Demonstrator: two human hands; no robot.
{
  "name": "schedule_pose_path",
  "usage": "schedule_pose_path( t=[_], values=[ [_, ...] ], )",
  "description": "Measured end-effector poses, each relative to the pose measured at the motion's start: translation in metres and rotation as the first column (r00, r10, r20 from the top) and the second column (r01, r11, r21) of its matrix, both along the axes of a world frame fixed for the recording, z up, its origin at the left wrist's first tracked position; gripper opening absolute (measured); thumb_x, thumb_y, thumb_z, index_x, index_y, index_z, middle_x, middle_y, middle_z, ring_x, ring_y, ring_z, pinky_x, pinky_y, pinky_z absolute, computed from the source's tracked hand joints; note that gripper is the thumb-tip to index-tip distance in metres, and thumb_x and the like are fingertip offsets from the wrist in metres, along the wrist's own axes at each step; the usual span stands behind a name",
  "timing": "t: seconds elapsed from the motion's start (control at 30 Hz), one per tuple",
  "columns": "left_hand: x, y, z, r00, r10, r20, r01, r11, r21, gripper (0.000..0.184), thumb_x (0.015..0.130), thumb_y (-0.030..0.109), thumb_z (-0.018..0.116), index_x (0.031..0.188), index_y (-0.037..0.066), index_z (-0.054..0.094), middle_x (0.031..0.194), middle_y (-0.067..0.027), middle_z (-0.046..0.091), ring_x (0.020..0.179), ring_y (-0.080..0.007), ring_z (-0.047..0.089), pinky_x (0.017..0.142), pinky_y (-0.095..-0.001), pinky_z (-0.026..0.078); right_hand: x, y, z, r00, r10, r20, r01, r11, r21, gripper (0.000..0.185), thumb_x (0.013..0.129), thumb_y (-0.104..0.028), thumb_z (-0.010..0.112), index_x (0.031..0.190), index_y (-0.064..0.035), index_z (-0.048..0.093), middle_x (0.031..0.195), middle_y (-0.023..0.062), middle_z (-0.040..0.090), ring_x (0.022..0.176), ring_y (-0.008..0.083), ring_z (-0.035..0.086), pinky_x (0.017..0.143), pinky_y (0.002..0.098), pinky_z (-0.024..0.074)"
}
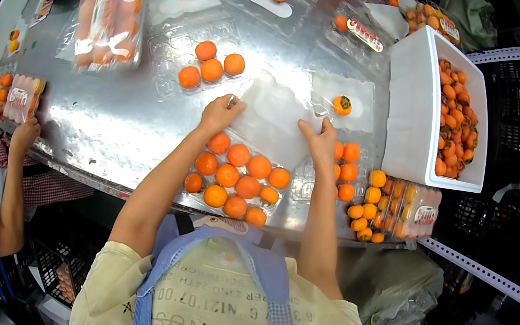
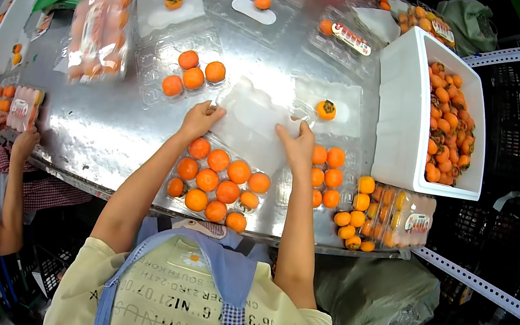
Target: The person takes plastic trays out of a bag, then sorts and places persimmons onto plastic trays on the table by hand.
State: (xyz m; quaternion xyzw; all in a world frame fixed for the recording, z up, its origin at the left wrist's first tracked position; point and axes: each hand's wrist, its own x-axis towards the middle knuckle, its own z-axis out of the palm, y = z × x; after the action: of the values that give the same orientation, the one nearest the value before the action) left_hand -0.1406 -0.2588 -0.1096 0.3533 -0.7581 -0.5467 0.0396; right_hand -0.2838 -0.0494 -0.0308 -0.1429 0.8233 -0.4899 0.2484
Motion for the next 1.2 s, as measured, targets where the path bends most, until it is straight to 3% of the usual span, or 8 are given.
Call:
schedule_pose_path(
  t=[0.17, 0.27, 0.33, 0.47, 0.57, 0.8, 0.93, 1.2],
  values=[
    [0.000, 0.000, 0.006, 0.983, 0.088, -0.161, -0.037, 0.955, 0.295, 0.046, 0.082, 0.040, 0.066, 0.100, -0.003, 0.062, 0.092, -0.0105, 0.066, 0.083, -0.0146, 0.060, 0.073, -0.0253, 0.046, 0.013, -0.003, -0.017, 0.934, 0.069, -0.352, 0.008, 0.977, 0.214, 0.039, 0.073, -0.029, 0.069, 0.102, -0.0046, 0.059, 0.077, 0.0208, 0.064, 0.074, 0.0336, 0.063, 0.066, 0.0421, 0.0470],
    [0.000, -0.008, 0.018, 0.954, 0.294, -0.054, -0.210, 0.788, 0.578, 0.052, 0.082, 0.040, 0.067, 0.108, -0.004, 0.058, 0.103, -0.0126, 0.063, 0.093, -0.0160, 0.059, 0.078, -0.0230, 0.046, 0.016, -0.009, -0.012, 0.920, 0.110, -0.377, 0.012, 0.952, 0.306, 0.039, 0.074, -0.032, 0.067, 0.101, -0.0051, 0.059, 0.080, 0.0217, 0.064, 0.077, 0.0386, 0.061, 0.068, 0.0448, 0.0469],
    [0.003, -0.011, 0.029, 0.910, 0.406, -0.081, -0.230, 0.658, 0.717, 0.054, 0.085, 0.037, 0.064, 0.114, -0.006, 0.052, 0.109, -0.0142, 0.060, 0.100, -0.0179, 0.057, 0.082, -0.0231, 0.046, 0.016, -0.012, -0.009, 0.917, 0.134, -0.375, 0.007, 0.936, 0.353, 0.040, 0.074, -0.034, 0.066, 0.101, -0.0054, 0.059, 0.082, 0.0217, 0.064, 0.079, 0.0395, 0.061, 0.068, 0.0454, 0.0471],
    [0.005, -0.021, 0.022, 0.755, 0.650, -0.090, -0.263, 0.425, 0.866, 0.052, 0.090, 0.030, 0.058, 0.124, -0.007, 0.043, 0.119, -0.0167, 0.055, 0.107, -0.0224, 0.055, 0.086, -0.0266, 0.049, 0.017, -0.013, -0.018, 0.903, 0.161, -0.397, 0.005, 0.923, 0.386, 0.040, 0.075, -0.035, 0.065, 0.101, -0.0062, 0.060, 0.082, 0.0214, 0.064, 0.081, 0.0388, 0.061, 0.070, 0.0458, 0.0476],
    [0.005, -0.027, 0.013, 0.703, 0.711, -0.011, -0.378, 0.387, 0.841, 0.040, 0.092, 0.025, 0.056, 0.119, -0.004, 0.048, 0.113, -0.0149, 0.058, 0.102, -0.0224, 0.058, 0.081, -0.0272, 0.051, 0.017, -0.013, -0.027, 0.884, 0.184, -0.430, -0.005, 0.923, 0.385, 0.039, 0.074, -0.035, 0.065, 0.101, -0.0062, 0.060, 0.082, 0.0213, 0.064, 0.082, 0.0389, 0.061, 0.070, 0.0464, 0.0476],
    [0.030, -0.036, -0.001, 0.560, 0.824, -0.083, -0.530, 0.434, 0.728, 0.020, 0.089, 0.020, 0.060, 0.093, 0.000, 0.057, 0.084, -0.0082, 0.063, 0.071, -0.0164, 0.064, 0.058, -0.0251, 0.053, 0.021, -0.019, -0.020, 0.881, 0.214, -0.423, -0.017, 0.906, 0.423, 0.040, 0.074, -0.035, 0.064, 0.100, -0.0056, 0.060, 0.085, 0.0213, 0.064, 0.082, 0.0395, 0.061, 0.071, 0.0473, 0.0475],
    [0.079, -0.050, -0.008, 0.607, 0.781, -0.148, -0.518, 0.530, 0.672, 0.020, 0.089, 0.019, 0.060, 0.094, -0.001, 0.057, 0.085, -0.0094, 0.063, 0.073, -0.0168, 0.064, 0.061, -0.0255, 0.054, 0.020, -0.018, -0.025, 0.873, 0.221, -0.435, -0.011, 0.901, 0.434, 0.040, 0.074, -0.036, 0.063, 0.100, -0.0049, 0.060, 0.087, 0.0216, 0.065, 0.084, 0.0401, 0.061, 0.072, 0.0480, 0.0474],
    [0.196, -0.030, 0.025, 0.686, 0.728, 0.000, -0.591, 0.557, 0.583, 0.019, 0.092, 0.017, 0.055, 0.094, -0.002, 0.057, 0.085, -0.0106, 0.063, 0.075, -0.0177, 0.066, 0.063, -0.0241, 0.056, 0.021, -0.022, -0.024, 0.866, 0.262, -0.426, -0.044, 0.888, 0.458, 0.042, 0.074, -0.036, 0.063, 0.102, -0.0044, 0.060, 0.089, 0.0212, 0.065, 0.086, 0.0399, 0.061, 0.074, 0.0476, 0.0478]
  ],
)
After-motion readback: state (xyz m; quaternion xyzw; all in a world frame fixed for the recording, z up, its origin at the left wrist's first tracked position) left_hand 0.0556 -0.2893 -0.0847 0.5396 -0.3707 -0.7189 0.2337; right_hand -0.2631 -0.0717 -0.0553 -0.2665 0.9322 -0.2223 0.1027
